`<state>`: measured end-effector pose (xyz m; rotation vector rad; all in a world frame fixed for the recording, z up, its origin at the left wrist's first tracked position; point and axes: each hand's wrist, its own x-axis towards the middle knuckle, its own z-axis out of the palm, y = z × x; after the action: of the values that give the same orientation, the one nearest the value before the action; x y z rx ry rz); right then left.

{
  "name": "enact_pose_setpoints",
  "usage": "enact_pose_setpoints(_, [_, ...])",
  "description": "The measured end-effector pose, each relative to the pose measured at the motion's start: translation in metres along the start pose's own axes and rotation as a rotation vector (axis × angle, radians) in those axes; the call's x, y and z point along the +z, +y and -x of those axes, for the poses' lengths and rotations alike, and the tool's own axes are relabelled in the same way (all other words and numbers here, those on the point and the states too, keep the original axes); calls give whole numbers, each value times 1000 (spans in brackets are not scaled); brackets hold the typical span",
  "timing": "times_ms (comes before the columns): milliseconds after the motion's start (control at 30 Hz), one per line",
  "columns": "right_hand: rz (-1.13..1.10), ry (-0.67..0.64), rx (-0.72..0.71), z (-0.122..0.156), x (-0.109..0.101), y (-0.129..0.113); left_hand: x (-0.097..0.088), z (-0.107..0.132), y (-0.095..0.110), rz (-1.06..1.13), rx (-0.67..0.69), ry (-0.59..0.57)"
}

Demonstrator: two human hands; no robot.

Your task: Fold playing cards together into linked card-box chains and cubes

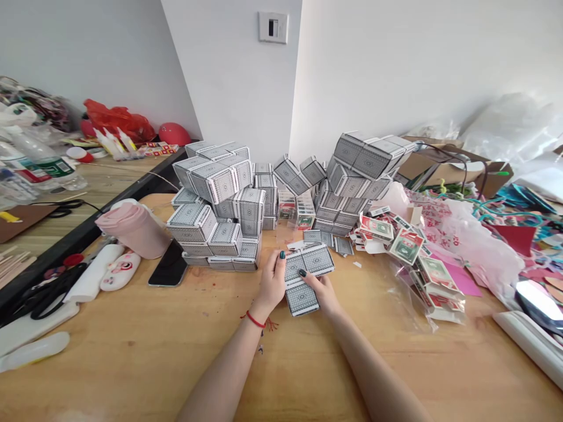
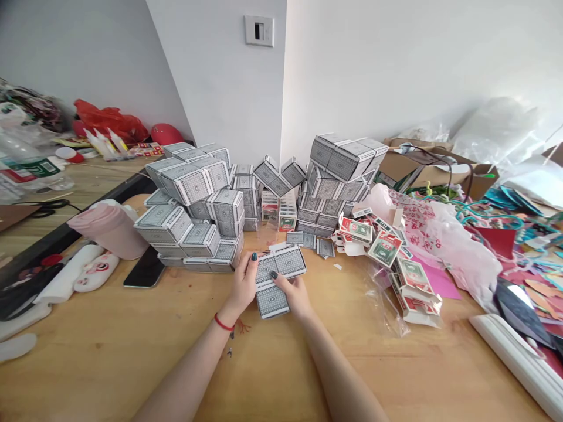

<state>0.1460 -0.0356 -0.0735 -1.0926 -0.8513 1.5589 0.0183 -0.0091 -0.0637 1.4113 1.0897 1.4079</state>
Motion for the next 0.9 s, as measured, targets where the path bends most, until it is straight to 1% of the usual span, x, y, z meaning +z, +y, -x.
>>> enact_pose_setpoints(133, [7,12,-2,0,-2,1,-6,-5,-8,31,-29,45])
enact_pose_setpoints(233, [-16,8,20,-2,-9,-1,-13,-9,-16,42,-56,102])
enact_pose_setpoints(267, [-12,9,29,-3,-13,-3,-15,-9,-17,58,-75,92])
enact_pose_setpoints(333, [8,29,23,-5,-20,-7,-16,-9,-17,109,-124,15])
enact_pose_setpoints(400, [36,46,22,-8,-25,-10,-14,-8,-15,152,-166,-84])
enact_pose_setpoints(433, [46,50,26,-9,-27,-10,-13,-7,-14,164,-180,-116])
enact_pose_setpoints(533, [57,76,39,-12,-31,-9,-10,-5,-11,151,-180,-144])
enact_pose_setpoints(633, [68,91,48,-11,-32,-9,-13,-7,-7,86,-140,-157])
enact_pose_setpoints(767, [92,-64,92,-8,-36,-17,-21,-10,-2,33,-117,-223])
enact_pose_setpoints(800, [102,-77,84,-7,-37,-19,-22,-10,-1,31,-124,-244])
enact_pose_setpoints(900, [140,6,-12,-7,-39,-20,-20,-8,-2,43,-167,-297])
